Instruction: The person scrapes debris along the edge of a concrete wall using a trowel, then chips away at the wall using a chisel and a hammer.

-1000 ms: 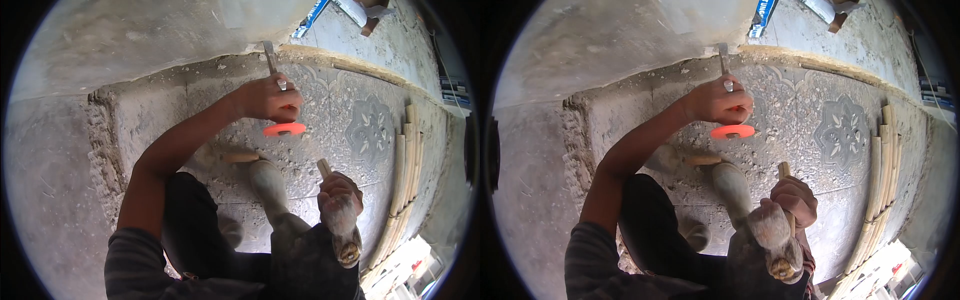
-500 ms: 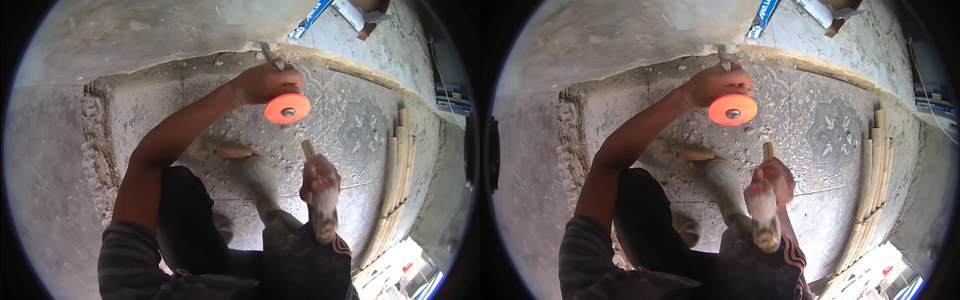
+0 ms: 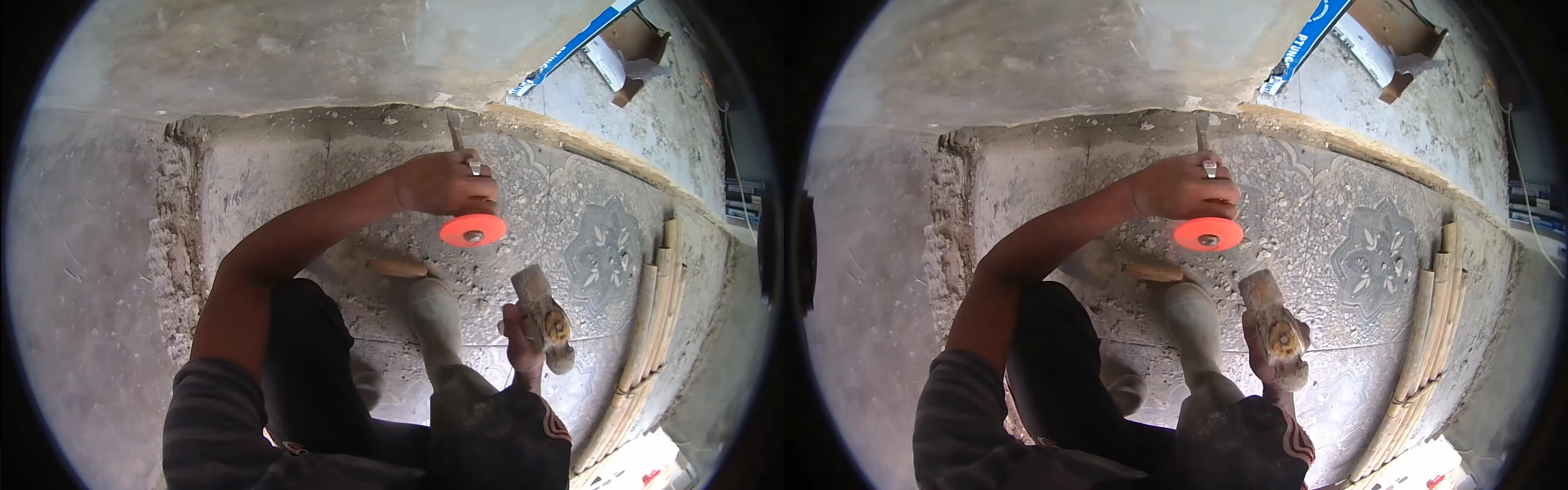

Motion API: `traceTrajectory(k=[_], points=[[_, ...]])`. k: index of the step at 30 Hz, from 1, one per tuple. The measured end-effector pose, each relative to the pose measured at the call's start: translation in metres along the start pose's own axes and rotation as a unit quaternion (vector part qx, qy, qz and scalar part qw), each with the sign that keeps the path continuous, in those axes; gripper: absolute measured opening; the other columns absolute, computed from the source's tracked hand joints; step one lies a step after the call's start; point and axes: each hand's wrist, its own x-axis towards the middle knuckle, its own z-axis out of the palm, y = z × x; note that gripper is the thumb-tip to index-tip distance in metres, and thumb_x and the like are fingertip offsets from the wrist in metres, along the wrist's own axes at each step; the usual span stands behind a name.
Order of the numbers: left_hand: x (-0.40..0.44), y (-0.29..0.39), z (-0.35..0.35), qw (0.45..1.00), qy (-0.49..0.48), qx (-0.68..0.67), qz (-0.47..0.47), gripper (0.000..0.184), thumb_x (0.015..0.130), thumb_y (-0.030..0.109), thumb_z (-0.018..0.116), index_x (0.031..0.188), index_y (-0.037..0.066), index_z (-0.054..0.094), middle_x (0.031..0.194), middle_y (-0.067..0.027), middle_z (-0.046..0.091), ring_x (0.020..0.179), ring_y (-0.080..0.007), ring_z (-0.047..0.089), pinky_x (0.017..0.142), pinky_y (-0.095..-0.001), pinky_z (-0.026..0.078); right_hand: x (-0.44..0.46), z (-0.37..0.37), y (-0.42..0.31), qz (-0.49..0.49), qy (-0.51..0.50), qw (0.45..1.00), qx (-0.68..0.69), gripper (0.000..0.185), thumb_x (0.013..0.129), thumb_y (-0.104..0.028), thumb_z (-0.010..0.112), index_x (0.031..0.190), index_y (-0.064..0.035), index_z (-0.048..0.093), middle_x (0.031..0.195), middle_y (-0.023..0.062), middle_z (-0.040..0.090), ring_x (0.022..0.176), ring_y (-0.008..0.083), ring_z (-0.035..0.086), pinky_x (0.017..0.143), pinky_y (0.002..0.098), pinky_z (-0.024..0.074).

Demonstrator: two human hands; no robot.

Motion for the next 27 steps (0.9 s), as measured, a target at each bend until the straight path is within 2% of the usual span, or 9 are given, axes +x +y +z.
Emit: traceTrajectory(k=[2,6,9,13,15,17,22,23,27], points=[[-0.002,0.003,-0.004,0.999,-0.025,-0.021,-0.015,0.010,0.083,0.016,0.070,0.084,0.019,0.061,0.090,0.0060,0.058,0.086,-0.0128,0.062,0.088,-0.0333,0.048,0.002,0.011,0.001,0.028,-0.016,0.999,-0.025,0.016,0.097,-0.015,0.066,0.085,-0.0074,0.059,0.071,-0.0038,0.053,0.064,0.0073,0.049,0.056,0.0273,0.0386],[-0.010,0.002,-0.014,0.998,0.006,-0.022,-0.051,0.012,0.083,0.014,0.072,0.079,0.018,0.061,0.091,0.0061,0.060,0.083,-0.0137,0.062,0.089,-0.0348,0.048,0.013,0.009,-0.010,-0.068,0.025,0.995,-0.061,0.014,0.094,-0.019,0.069,0.087,-0.0083,0.064,0.069,0.0037,0.059,0.061,0.0182,0.054,0.055,0.0328,0.0407],[-0.017,-0.002,-0.024,0.999,-0.001,0.030,-0.013,0.014,0.080,0.014,0.074,0.078,0.018,0.062,0.093,0.0061,0.061,0.083,-0.0145,0.063,0.092,-0.0370,0.048,0.031,-0.006,-0.040,-0.114,0.075,0.987,-0.088,0.016,0.085,-0.023,0.075,0.087,-0.0080,0.069,0.072,0.0122,0.065,0.060,0.0298,0.060,0.056,0.0388,0.0459],[-0.018,-0.002,-0.030,0.999,0.018,0.033,-0.017,0.013,0.080,0.013,0.073,0.083,0.019,0.061,0.091,0.0063,0.059,0.084,-0.0146,0.063,0.092,-0.0381,0.048,0.054,-0.003,-0.050,-0.195,0.087,0.974,0.079,0.022,0.071,-0.016,0.077,0.075,-0.0065,0.058,0.061,0.0069,0.050,0.051,0.0257,0.051,0.049,0.0360,0.0369],[-0.016,-0.001,-0.030,0.999,0.036,0.019,-0.027,0.015,0.079,0.014,0.068,0.080,0.019,0.055,0.087,0.0071,0.054,0.083,-0.0142,0.061,0.092,-0.0380,0.049,0.060,-0.002,-0.056,-0.228,0.060,0.964,0.122,0.020,0.073,-0.012,0.075,0.075,-0.0069,0.056,0.061,0.0067,0.050,0.050,0.0254,0.051,0.048,0.0364,0.0358],[-0.014,-0.003,-0.030,0.998,0.047,0.039,-0.020,0.014,0.080,0.015,0.069,0.083,0.019,0.055,0.088,0.0066,0.055,0.083,-0.0146,0.062,0.092,-0.0389,0.049,0.065,-0.007,-0.075,-0.273,0.057,0.959,0.057,0.027,0.071,0.001,0.078,0.077,-0.0080,0.053,0.061,0.0057,0.050,0.050,0.0256,0.052,0.047,0.0373,0.0359],[-0.017,-0.006,-0.034,1.000,0.021,0.014,-0.002,0.017,0.081,0.015,0.070,0.093,0.020,0.059,0.093,0.0057,0.058,0.084,-0.0159,0.063,0.093,-0.0410,0.049,0.083,0.016,-0.096,-0.419,0.153,0.889,0.103,0.027,0.072,0.004,0.077,0.076,-0.0075,0.053,0.060,0.0058,0.050,0.048,0.0260,0.050,0.047,0.0389,0.0379],[-0.021,-0.008,-0.031,1.000,0.011,0.013,0.011,0.021,0.081,0.014,0.071,0.099,0.020,0.062,0.095,0.0057,0.060,0.084,-0.0166,0.064,0.093,-0.0416,0.049,0.095,0.020,-0.084,-0.346,0.082,0.934,0.015,0.025,0.073,0.003,0.075,0.074,-0.0080,0.053,0.060,0.0067,0.052,0.048,0.0272,0.051,0.047,0.0398,0.0388],[-0.023,-0.005,-0.030,1.000,-0.011,0.023,0.003,0.022,0.083,0.014,0.072,0.103,0.021,0.065,0.097,0.0058,0.062,0.084,-0.0178,0.064,0.094,-0.0425,0.049,0.077,0.022,-0.084,-0.317,0.069,0.944,-0.067,0.026,0.074,0.000,0.076,0.070,-0.0089,0.051,0.060,0.0065,0.053,0.049,0.0275,0.053,0.048,0.0399,0.0397]])
